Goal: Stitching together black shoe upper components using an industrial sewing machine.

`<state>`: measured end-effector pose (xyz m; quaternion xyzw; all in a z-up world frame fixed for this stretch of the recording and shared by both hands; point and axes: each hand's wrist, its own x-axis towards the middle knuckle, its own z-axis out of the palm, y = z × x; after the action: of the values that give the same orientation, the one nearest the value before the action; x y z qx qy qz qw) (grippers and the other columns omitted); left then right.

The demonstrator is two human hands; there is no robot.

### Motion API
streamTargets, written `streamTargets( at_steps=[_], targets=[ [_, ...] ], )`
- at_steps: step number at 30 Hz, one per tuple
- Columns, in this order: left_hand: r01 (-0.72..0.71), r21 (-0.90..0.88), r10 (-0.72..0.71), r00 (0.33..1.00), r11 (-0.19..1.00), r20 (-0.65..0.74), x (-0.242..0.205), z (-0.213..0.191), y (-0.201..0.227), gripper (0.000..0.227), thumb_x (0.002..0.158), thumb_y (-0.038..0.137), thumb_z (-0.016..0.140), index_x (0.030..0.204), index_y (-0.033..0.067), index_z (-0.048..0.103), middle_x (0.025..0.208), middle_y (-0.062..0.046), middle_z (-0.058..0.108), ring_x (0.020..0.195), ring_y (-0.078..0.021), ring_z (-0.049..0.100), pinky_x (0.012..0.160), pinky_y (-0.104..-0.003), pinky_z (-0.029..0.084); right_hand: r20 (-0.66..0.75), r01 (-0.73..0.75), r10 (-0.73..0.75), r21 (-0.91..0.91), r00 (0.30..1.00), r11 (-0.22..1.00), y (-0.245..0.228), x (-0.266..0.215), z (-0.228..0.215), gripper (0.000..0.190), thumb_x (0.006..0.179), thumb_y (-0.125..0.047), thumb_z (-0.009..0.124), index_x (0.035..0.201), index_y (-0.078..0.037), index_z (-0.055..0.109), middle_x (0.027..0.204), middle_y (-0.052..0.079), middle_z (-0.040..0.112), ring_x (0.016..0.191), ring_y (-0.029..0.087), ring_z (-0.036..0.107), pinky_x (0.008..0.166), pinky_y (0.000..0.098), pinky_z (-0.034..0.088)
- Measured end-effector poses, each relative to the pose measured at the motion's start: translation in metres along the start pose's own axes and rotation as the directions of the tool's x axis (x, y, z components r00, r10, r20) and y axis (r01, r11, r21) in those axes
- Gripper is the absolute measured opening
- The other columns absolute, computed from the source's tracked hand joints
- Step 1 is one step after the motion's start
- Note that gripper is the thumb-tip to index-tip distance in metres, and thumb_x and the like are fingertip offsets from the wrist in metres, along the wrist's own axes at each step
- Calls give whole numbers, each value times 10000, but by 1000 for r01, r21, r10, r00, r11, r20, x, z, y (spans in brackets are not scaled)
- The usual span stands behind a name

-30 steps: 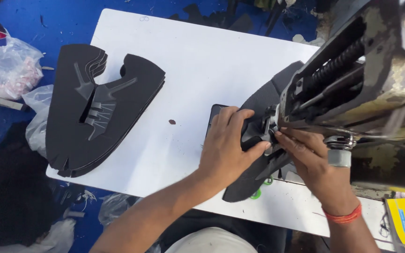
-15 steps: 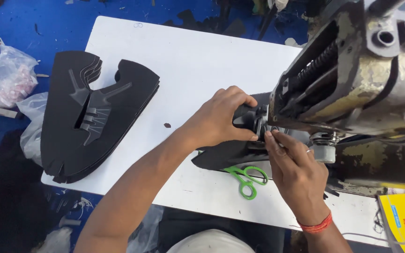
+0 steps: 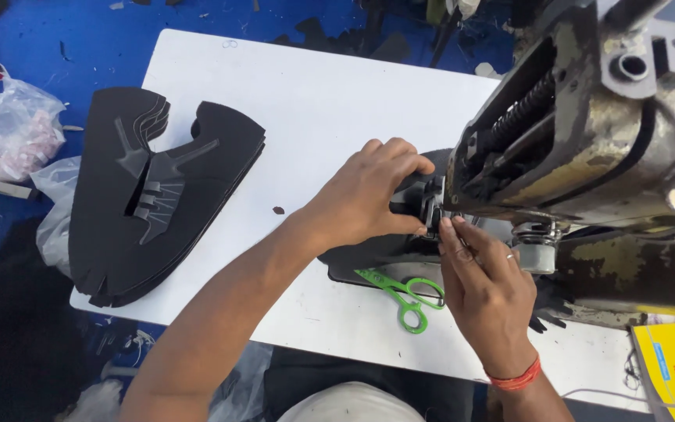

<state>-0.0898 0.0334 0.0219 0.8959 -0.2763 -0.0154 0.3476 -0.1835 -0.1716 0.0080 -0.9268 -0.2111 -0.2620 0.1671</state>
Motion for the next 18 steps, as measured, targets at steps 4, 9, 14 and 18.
streamTargets(
  at_steps=[4,9,14,18],
  targets=[
    [-62,31,62,998,998,1,3,-4,2,700,683,349,919,1270,140,598,1220,-35,571,1041,-276,537,953,-427,469,-8,5,-4,22,1000,1000,-6,3,-6,352,909,-56,762,1260,-74,739,1199,83,704,891,227,689,733,342,540],
    [-117,-80,120,992,990,33,9,-10,-11,744,713,312,915,1340,127,561,1268,-67,568,1114,-269,559,992,-431,470,266,-278,174,427,948,861,-19,-77,26,196,932,-147,755,1115,-78,755,1121,57,755,915,184,749,782,309,588],
    [223,-608,-154,974,762,164,7,7,-36,741,746,195,864,1391,79,518,1243,-129,647,1043,-218,664,900,-390,560,925,-916,87,378,369,-134,-8,-110,75,479,884,-402,559,1342,-265,594,1121,-24,775,974,150,756,767,296,592],
    [434,-856,-279,890,282,360,-21,33,-34,533,774,128,869,1232,-14,634,1061,-124,736,912,-181,722,835,-339,614,656,-562,524,748,543,-354,72,-168,103,315,1029,-332,543,1099,-27,506,927,59,519,878,194,542,773,367,469]
  ],
)
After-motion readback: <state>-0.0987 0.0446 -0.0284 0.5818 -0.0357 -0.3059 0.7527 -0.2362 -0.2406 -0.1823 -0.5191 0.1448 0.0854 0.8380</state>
